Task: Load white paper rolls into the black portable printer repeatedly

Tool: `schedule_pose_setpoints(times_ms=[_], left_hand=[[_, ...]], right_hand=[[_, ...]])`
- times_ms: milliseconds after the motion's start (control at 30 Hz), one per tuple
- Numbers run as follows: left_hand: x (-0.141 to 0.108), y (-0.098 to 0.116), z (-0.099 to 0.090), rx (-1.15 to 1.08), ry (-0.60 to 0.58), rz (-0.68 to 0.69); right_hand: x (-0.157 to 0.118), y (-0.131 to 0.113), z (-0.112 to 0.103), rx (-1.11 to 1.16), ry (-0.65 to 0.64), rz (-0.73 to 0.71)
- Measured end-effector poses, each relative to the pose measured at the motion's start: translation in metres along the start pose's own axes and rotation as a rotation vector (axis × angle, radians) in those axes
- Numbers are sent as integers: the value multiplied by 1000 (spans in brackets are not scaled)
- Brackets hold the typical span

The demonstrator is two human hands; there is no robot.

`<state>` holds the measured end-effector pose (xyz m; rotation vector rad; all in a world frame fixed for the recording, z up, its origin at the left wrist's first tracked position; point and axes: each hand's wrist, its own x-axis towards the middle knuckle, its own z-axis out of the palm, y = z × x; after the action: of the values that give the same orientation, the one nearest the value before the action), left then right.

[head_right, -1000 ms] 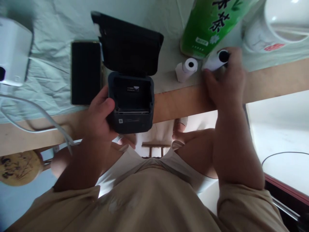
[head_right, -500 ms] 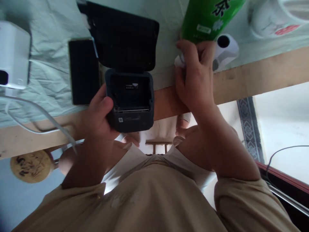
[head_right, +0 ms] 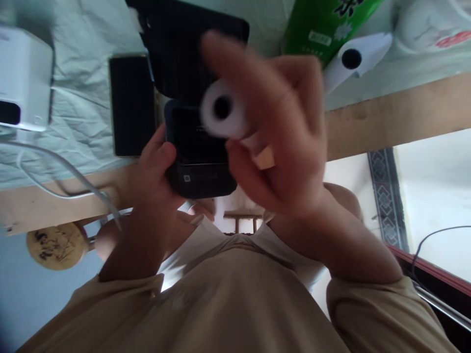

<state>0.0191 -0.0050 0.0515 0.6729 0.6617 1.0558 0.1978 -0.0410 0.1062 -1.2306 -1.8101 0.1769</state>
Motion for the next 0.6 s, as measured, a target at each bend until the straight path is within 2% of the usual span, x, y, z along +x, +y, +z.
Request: schedule_pose_setpoints(times_ms=[67,100,200,267,400,533,600], left_hand=[[0,0,1,35,9,7],[0,0,1,48,13,20],[0,-1,1,60,20,39],[0,-2,1,39,20,30],[-2,-2,1,25,35,24],[-2,-2,0,87,65,18],[-1,-2,-1,72,39,29]], right_hand=[[1,-7,6,-114,-73,-169],[1,-7,9,-163,-108,-172],[0,-3,18,-289,-128,-34],[-1,3,22,-351,-108,-71],[-3,9,23,-315,-56,-160],[-3,7,22,-331,-44,-138],[-3,6,22,-323,-104,-96]])
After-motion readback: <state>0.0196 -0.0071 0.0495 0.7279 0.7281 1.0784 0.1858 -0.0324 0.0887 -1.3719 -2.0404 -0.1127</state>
